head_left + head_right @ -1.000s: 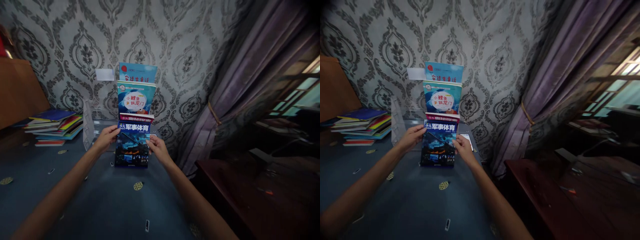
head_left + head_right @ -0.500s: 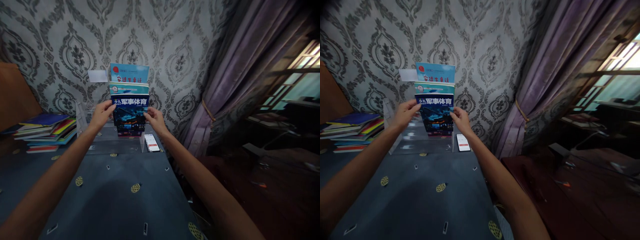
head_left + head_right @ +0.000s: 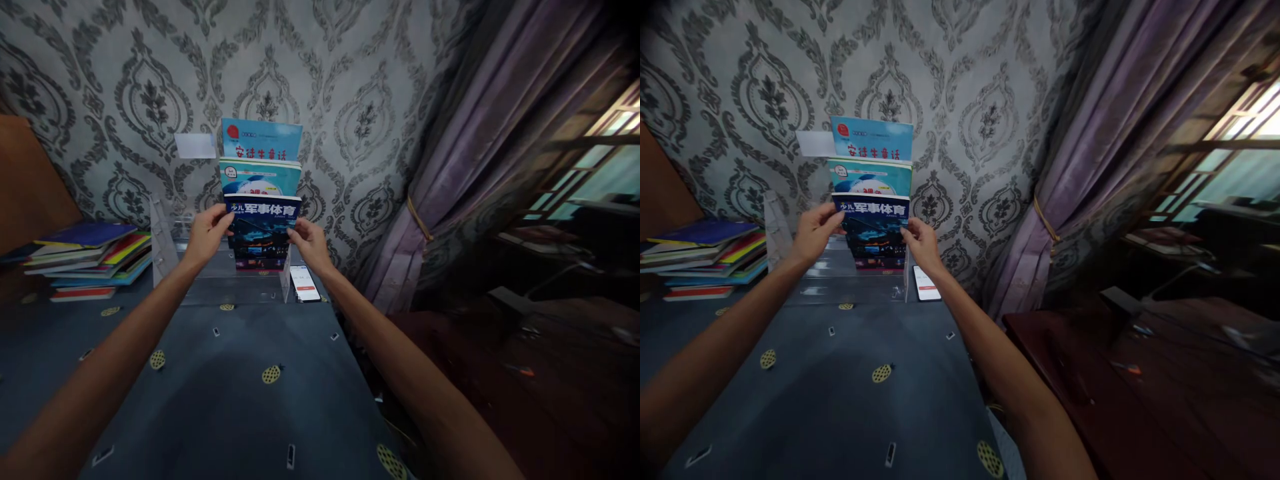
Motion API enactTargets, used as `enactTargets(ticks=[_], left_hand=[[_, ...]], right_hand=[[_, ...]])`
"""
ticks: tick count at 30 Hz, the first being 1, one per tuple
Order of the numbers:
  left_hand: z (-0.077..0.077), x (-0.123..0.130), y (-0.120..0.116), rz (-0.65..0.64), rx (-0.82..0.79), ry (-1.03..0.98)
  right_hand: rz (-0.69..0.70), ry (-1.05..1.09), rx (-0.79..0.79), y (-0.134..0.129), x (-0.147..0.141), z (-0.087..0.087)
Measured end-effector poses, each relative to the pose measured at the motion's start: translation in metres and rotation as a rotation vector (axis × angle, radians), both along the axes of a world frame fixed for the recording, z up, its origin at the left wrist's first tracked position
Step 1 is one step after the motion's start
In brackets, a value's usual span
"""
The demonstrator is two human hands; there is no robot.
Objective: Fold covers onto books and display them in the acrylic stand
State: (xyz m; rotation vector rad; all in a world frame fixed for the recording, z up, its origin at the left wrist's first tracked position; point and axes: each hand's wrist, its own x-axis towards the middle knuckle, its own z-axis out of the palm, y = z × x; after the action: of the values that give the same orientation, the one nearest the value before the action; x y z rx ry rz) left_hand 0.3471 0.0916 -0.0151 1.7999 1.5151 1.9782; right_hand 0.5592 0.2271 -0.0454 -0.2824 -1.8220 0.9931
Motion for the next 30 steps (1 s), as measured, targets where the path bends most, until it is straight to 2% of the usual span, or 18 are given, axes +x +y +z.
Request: enactTargets(ticks=[7,12,15,21,30], left_hand=[[-0.019,0.001,0.005,0.016,-0.040,0.008],[-0.030,0.000,0.009,0.074,-0.068,0.019],[-0.033,0.001,0.009,0.153,-0.092,0.075],[-0.036,0.000,0.008,0.387,-0.128,0.222],[-0.051,-0.001,0.011,0.380,-0.198,0.339]], right_hand=[[-0.047,-0.057,-0.003,0.006,0.002,-0.021],[-0.261,-0.160,0.169,0.006,0.005,-0.029],[-0.337,-0.211,0.218,0.005,0.007,-0.032],[-0.392,-0.215,0.144,0.005,0.007,-0.038],[-0.400,-0.173,0.167,0.012,0.003,-0.044]])
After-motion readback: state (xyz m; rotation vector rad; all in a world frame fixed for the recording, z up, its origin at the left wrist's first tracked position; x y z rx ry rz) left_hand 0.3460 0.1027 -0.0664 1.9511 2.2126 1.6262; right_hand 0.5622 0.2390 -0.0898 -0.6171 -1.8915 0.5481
